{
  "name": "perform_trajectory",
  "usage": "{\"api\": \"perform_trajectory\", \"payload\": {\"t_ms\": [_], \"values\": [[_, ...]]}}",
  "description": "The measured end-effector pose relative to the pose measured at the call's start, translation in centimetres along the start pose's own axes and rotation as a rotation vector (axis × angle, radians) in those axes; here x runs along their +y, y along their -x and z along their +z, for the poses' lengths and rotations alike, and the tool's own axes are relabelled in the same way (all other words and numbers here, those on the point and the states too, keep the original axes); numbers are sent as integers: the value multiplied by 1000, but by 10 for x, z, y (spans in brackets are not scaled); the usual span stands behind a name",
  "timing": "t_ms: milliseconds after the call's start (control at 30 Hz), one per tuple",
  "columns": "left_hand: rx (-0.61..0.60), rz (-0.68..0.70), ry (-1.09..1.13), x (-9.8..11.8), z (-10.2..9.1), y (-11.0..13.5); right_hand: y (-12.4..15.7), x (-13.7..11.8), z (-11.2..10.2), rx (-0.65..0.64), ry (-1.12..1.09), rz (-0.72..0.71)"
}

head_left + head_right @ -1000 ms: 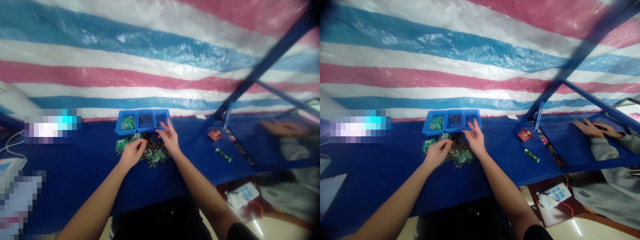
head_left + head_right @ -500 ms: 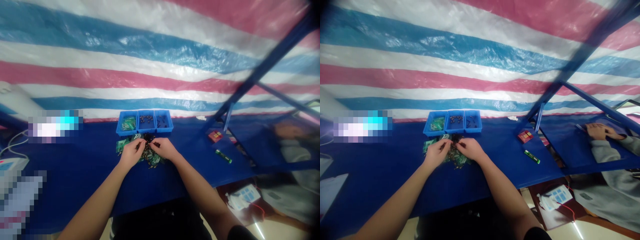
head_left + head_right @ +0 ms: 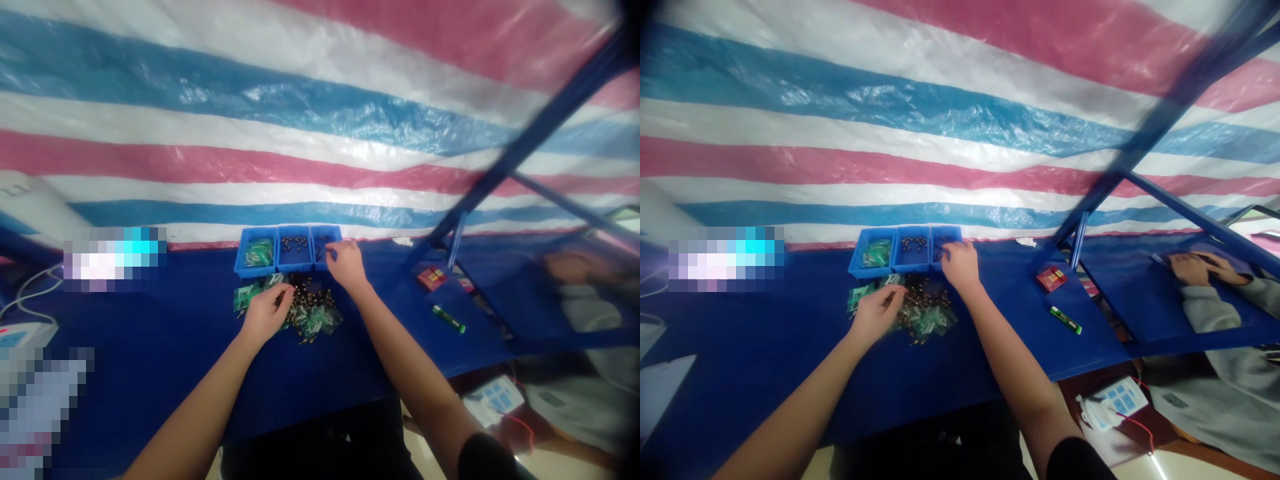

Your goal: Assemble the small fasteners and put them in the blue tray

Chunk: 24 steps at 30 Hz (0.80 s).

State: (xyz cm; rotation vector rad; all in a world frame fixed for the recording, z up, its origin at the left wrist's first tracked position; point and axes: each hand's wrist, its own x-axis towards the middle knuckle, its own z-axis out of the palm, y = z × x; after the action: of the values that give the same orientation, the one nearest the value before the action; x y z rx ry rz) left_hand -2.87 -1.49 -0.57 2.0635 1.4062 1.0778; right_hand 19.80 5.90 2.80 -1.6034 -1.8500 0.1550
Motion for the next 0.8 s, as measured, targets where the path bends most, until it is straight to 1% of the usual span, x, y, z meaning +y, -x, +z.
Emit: {"api": "perform_trajectory", "payload": {"t_ms": [67, 167, 233, 400, 667, 733, 800], "values": [[1, -1, -12, 0, 0, 0, -25, 1, 0, -106, 192, 46], [-3, -6, -23, 0, -1, 0, -54, -2, 5, -372, 404, 117], [-9, -7, -15, 1, -2, 1, -67, -6, 9, -442, 499, 124], [-23, 3, -8, 3, -3, 2, -81, -14, 14, -470, 550, 126], [-34, 17, -30, -1, -3, 2, -87, -17, 13, -503, 531, 120], [-35, 13, -32, -1, -2, 2, -88, -18, 11, -481, 479, 114], [-36, 11, -36, -1, -2, 2, -90, -19, 9, -432, 346, 73]]}}
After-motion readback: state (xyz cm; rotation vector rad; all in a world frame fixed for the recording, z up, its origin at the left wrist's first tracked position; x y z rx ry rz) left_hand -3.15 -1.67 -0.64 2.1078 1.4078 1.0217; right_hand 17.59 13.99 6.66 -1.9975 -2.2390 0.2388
